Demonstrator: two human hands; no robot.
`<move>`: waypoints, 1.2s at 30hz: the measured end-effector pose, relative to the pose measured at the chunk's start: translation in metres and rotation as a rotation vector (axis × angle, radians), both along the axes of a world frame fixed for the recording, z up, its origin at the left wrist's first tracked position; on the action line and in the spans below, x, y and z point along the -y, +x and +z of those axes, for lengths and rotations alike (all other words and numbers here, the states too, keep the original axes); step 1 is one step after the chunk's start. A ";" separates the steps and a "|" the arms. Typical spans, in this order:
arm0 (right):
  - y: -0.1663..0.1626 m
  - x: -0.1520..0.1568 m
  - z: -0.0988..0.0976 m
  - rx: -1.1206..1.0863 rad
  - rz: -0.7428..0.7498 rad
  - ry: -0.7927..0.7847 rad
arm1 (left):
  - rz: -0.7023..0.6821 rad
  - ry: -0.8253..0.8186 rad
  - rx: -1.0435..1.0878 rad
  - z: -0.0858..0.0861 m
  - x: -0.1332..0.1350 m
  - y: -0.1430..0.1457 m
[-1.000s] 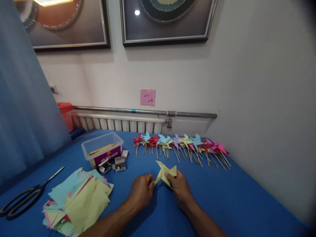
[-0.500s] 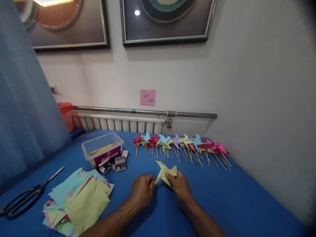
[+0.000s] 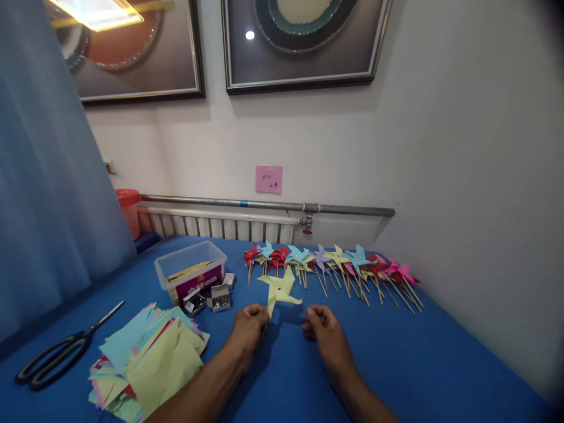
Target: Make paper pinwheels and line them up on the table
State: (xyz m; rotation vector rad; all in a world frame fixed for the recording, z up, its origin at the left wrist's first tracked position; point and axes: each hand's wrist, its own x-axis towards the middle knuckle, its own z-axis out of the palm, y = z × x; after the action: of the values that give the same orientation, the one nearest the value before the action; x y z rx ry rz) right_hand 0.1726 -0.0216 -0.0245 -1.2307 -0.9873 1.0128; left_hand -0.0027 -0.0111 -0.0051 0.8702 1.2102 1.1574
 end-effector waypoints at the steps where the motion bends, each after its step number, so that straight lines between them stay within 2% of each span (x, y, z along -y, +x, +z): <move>1: -0.005 0.005 -0.001 0.061 0.056 0.024 | 0.015 0.005 0.035 0.001 0.000 -0.002; 4: -0.023 0.022 -0.003 0.268 0.269 0.049 | 0.030 0.048 0.118 0.000 0.001 -0.003; 7: -0.039 0.034 -0.004 0.417 0.356 0.050 | 0.008 0.055 0.176 -0.004 0.004 0.003; 13: -0.046 0.037 0.002 0.472 0.367 0.027 | 0.009 0.049 0.246 -0.004 0.009 0.013; 19: -0.050 0.038 -0.002 0.521 0.368 0.035 | 0.024 0.035 0.280 -0.001 0.012 0.014; 24: -0.052 0.035 -0.003 0.581 0.315 0.006 | 0.008 0.040 0.261 -0.003 0.011 0.014; 28: -0.051 0.033 -0.002 0.625 0.266 -0.029 | -0.003 0.078 0.165 -0.005 0.010 0.013; 36: -0.052 0.036 -0.001 0.669 0.248 -0.036 | 0.040 0.075 0.115 -0.006 0.008 0.013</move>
State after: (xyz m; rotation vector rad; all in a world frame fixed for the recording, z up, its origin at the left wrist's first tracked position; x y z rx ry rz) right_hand 0.1210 -0.0575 -0.0260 -1.5444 -1.6758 0.8113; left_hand 0.0099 -0.0192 -0.0114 0.8272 1.1001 1.2748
